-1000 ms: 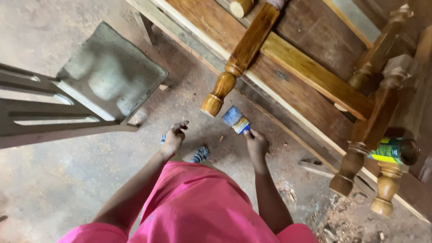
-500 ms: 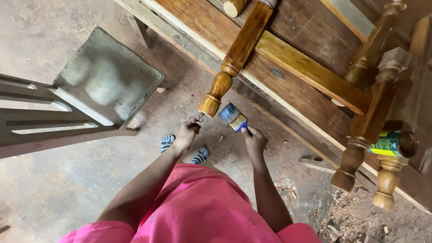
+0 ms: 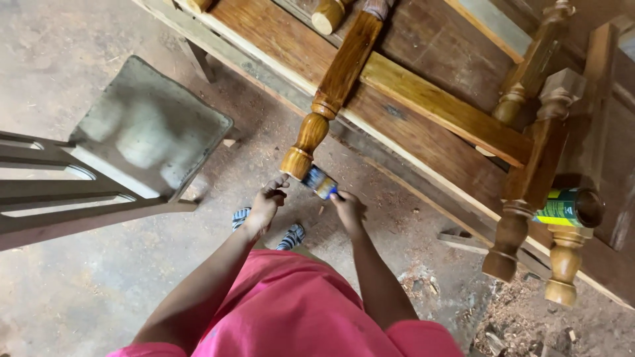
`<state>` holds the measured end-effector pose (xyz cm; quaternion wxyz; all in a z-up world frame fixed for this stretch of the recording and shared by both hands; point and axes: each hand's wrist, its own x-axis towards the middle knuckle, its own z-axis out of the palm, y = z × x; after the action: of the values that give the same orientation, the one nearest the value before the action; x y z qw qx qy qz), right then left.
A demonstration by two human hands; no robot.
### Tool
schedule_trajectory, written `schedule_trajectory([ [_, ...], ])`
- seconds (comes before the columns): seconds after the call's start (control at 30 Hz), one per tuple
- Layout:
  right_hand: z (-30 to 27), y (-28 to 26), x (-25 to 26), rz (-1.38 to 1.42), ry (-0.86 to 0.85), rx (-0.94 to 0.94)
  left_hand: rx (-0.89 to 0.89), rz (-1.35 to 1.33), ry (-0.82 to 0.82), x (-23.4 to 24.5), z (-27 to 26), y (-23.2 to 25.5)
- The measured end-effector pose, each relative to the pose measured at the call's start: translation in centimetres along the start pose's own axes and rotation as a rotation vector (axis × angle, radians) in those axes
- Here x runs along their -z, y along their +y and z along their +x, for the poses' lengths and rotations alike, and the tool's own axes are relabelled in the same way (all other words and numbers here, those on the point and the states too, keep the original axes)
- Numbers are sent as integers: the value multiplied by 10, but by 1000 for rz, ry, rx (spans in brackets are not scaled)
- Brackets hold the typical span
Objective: Apply stain or varnish to wooden furniture legs using a paint brush.
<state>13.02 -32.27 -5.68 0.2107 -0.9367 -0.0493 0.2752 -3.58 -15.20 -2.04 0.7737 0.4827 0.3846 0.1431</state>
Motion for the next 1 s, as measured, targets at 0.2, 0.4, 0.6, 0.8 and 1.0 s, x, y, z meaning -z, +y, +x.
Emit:
schedule_trajectory([
  [0.2,90,9,-91,365,-128,256,-20,42,51,5,15,-24],
  [0.4,41,6,-25,358,-66,146,-43,55,25,15,27,-47],
  [0.6,21,13,0,278,-50,81,-72,103,64,13,20,-36],
  [0.8,-1,41,38,474,2,106,-84,166,64,37,42,-82],
  [1.0,-31,125,73,883,-51,187,-139,180,51,21,23,-55],
])
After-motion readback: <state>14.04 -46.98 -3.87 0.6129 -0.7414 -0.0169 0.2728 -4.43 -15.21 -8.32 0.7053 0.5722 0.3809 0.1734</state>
